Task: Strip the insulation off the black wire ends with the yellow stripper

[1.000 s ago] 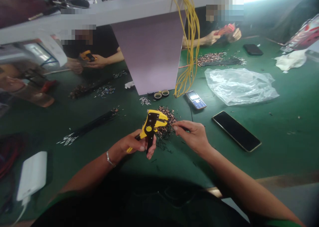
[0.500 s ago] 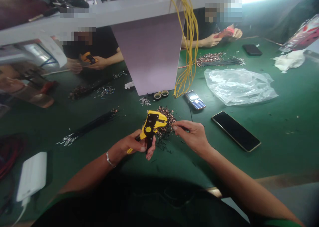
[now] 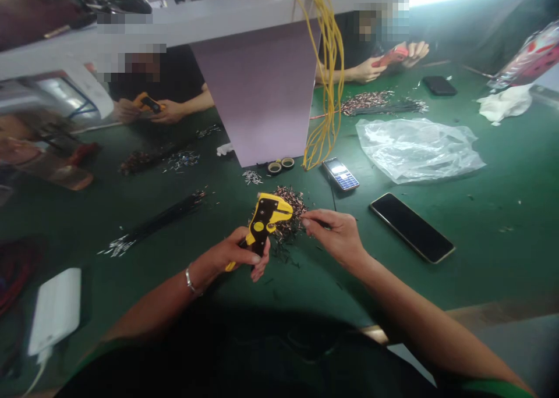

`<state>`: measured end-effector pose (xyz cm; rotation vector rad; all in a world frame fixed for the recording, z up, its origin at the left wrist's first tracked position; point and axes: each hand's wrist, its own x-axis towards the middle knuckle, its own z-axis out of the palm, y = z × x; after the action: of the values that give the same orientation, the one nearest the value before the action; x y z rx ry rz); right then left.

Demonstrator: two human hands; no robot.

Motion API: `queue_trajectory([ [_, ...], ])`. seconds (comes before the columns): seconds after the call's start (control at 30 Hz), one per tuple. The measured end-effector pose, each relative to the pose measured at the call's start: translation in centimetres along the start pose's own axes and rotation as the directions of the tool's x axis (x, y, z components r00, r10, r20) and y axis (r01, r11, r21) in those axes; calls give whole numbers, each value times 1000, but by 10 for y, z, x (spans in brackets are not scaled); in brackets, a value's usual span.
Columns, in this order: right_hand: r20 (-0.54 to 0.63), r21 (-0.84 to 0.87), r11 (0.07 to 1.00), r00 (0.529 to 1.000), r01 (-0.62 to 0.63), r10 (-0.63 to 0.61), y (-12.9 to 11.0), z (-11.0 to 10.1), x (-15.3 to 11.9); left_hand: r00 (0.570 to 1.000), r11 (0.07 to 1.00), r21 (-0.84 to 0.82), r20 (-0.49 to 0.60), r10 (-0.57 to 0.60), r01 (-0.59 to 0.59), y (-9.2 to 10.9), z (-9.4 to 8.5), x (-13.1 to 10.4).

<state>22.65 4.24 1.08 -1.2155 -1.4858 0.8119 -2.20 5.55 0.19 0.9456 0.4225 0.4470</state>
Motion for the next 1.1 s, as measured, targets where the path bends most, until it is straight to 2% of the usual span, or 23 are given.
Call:
queue_trajectory([
  [0.4, -10, 59, 995, 996, -83, 84, 7, 5, 0, 993, 1000, -3, -122, -2, 2, -5, 10, 1],
  [0.6, 9, 85, 990, 994, -110, 110, 8, 6, 0, 972, 999, -21, -232, 34, -40, -7, 9, 0],
  [0.7, 0, 76, 992, 995, -103, 103, 8, 6, -1, 983, 1000, -16, -184, 7, -10, -6, 9, 1],
  [0.8, 3, 83, 992, 996, -94, 94, 8, 5, -1, 984, 999, -21, -174, 26, -30, -2, 8, 2],
  [0.97, -23, 38, 997, 997, -69, 70, 11, 6, -1, 978, 991, -84, -188, 85, -103, 6, 0, 3],
  [1.1, -1, 3, 1000, 1000, 3, -3, 13, 7, -2, 962, 987, -104, -254, 97, -127, 9, -5, 3],
])
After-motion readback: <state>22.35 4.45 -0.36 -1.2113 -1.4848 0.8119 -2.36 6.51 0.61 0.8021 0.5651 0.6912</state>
